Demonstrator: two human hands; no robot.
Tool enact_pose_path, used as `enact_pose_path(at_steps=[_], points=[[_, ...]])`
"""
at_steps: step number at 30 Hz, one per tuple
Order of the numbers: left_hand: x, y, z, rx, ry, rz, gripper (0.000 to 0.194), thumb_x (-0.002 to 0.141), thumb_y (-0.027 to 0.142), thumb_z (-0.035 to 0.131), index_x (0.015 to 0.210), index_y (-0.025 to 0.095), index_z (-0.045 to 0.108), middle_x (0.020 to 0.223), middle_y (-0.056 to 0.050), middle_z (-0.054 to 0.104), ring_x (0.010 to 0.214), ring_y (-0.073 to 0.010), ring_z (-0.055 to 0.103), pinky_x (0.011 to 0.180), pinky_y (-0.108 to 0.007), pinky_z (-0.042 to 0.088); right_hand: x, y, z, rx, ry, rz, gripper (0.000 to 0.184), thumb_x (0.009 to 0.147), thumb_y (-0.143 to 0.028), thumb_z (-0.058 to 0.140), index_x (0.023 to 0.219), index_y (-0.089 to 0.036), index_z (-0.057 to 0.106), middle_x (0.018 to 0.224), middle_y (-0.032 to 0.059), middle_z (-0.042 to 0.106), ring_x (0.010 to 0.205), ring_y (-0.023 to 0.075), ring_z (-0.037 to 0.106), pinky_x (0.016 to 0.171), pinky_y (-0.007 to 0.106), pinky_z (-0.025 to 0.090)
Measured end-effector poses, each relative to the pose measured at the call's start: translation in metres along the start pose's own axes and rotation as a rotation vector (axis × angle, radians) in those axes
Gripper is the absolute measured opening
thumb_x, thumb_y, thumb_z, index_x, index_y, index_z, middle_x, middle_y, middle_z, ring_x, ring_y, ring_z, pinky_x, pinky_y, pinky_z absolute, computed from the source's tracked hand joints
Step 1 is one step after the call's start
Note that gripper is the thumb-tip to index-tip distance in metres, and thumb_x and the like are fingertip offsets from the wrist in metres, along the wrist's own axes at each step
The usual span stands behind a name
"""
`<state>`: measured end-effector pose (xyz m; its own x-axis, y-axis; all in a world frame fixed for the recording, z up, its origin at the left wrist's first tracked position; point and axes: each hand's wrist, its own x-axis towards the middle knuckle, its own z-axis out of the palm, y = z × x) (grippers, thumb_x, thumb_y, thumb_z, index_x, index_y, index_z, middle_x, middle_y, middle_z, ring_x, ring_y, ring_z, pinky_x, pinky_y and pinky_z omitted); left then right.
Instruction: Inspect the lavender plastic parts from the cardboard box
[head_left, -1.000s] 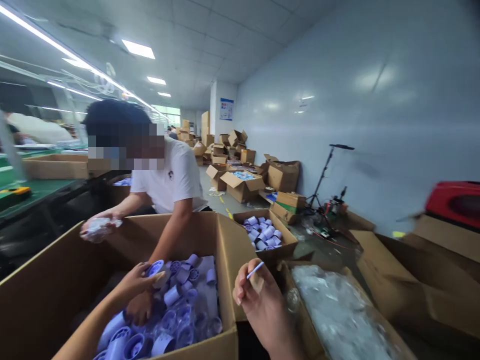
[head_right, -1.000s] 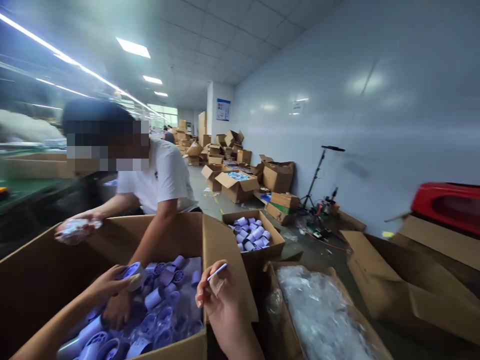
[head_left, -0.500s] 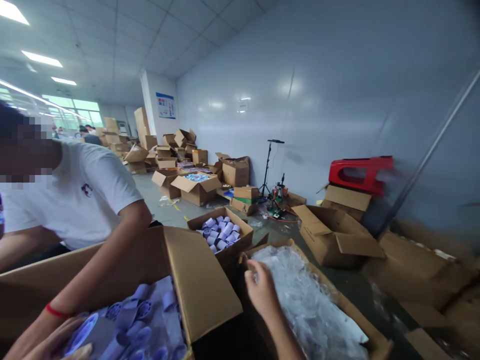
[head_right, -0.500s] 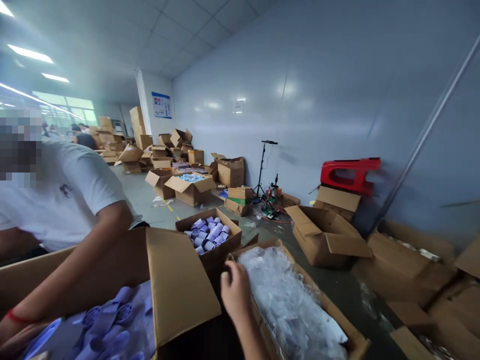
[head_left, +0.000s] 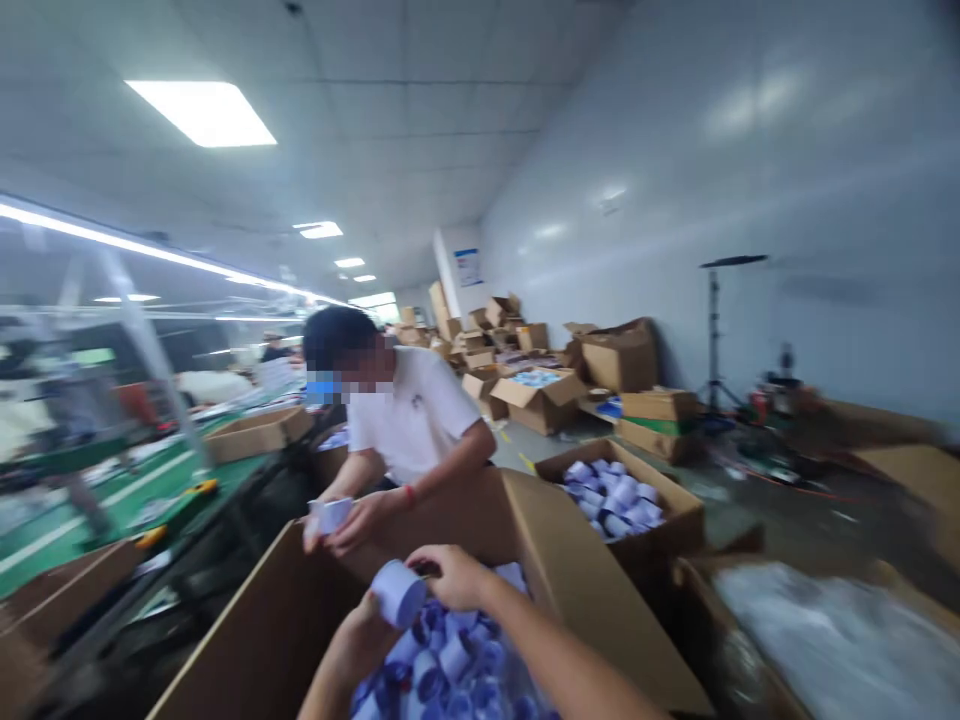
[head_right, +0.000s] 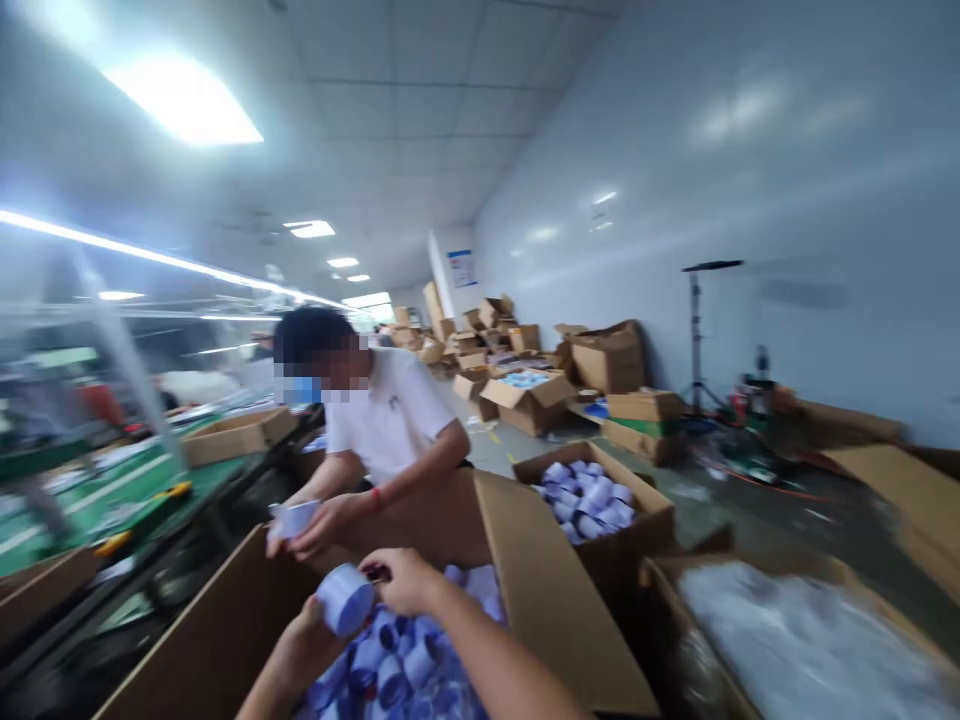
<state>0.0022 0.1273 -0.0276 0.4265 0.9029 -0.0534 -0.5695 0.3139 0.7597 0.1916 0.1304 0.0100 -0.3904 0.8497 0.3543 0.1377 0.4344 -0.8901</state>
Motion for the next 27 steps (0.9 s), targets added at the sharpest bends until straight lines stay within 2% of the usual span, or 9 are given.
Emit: enact_pose_path(at_steps=[3,6,8,13,16,20,27], points=[[0.007,-0.01,0.002,-0.064,0.059,0.106,0.023,0.069,0.034,0.076,0.079,0.015,0.067,0.076,-0.006,0.073,0.072,-0.0212,0.069,0.069,-0.031,0.052,0.003,0.019,0.003,0.032,0.011,-0.006,0.026,0.069,-0.018,0.052,0.088,-0.016,0.069,0.084,0.0051,0.071,0.08,0.0212,0.064,0.073,0.031,0.049],[0.011,-0.014,0.007,-0.118,0.129,0.137,0.025,0.073,0.036,0.073,0.08,0.014,0.065,0.071,-0.006,0.072,0.065,-0.0191,0.068,0.062,-0.028,0.051,-0.002,0.035,-0.002,0.124,0.043,0.071,0.023,0.07,-0.029,0.053,0.084,-0.016,0.066,0.067,0.0011,0.063,0.061,0.0159,0.057,0.06,0.029,0.045],[0.011,-0.013,0.009,-0.133,0.139,0.132,0.027,0.073,0.037,0.072,0.081,0.013,0.064,0.071,-0.006,0.071,0.063,-0.0196,0.068,0.059,-0.028,0.051,-0.008,0.042,-0.007,0.221,0.05,0.137,0.025,0.067,-0.034,0.058,0.085,-0.017,0.065,0.063,-0.0015,0.059,0.056,0.0135,0.053,0.056,0.027,0.042],[0.009,-0.01,0.008,-0.189,0.163,0.14,0.024,0.076,0.034,0.07,0.084,0.014,0.062,0.072,-0.006,0.071,0.063,-0.0202,0.068,0.057,-0.029,0.052,-0.018,0.05,-0.021,0.395,0.083,0.226,0.037,0.058,-0.036,0.07,0.091,-0.019,0.065,0.085,0.0039,0.067,0.079,0.0182,0.061,0.067,0.029,0.048],[0.009,-0.009,0.009,-0.231,0.195,0.155,0.02,0.078,0.032,0.066,0.085,0.013,0.062,0.073,-0.006,0.07,0.064,-0.02,0.068,0.059,-0.03,0.053,-0.02,0.051,-0.027,0.404,0.073,0.242,0.036,0.057,-0.036,0.073,0.088,-0.019,0.067,0.083,0.0039,0.068,0.078,0.0177,0.061,0.07,0.029,0.048],[0.008,-0.009,0.01,-0.251,0.24,0.179,0.02,0.08,0.032,0.064,0.083,0.012,0.062,0.071,-0.006,0.07,0.062,-0.0194,0.067,0.06,-0.029,0.053,-0.022,0.051,-0.031,0.413,0.123,0.229,0.036,0.058,-0.04,0.075,0.087,-0.019,0.069,0.081,0.0034,0.069,0.076,0.0169,0.061,0.072,0.029,0.048],[0.006,-0.008,0.016,-0.231,0.195,0.149,0.028,0.084,0.039,0.058,0.08,0.012,0.062,0.07,-0.008,0.07,0.061,-0.0203,0.066,0.054,-0.029,0.05,-0.027,0.056,-0.029,0.344,0.145,0.191,0.035,0.062,-0.041,0.073,0.088,-0.018,0.07,0.083,0.0061,0.071,0.082,0.0208,0.064,0.076,0.033,0.05]])
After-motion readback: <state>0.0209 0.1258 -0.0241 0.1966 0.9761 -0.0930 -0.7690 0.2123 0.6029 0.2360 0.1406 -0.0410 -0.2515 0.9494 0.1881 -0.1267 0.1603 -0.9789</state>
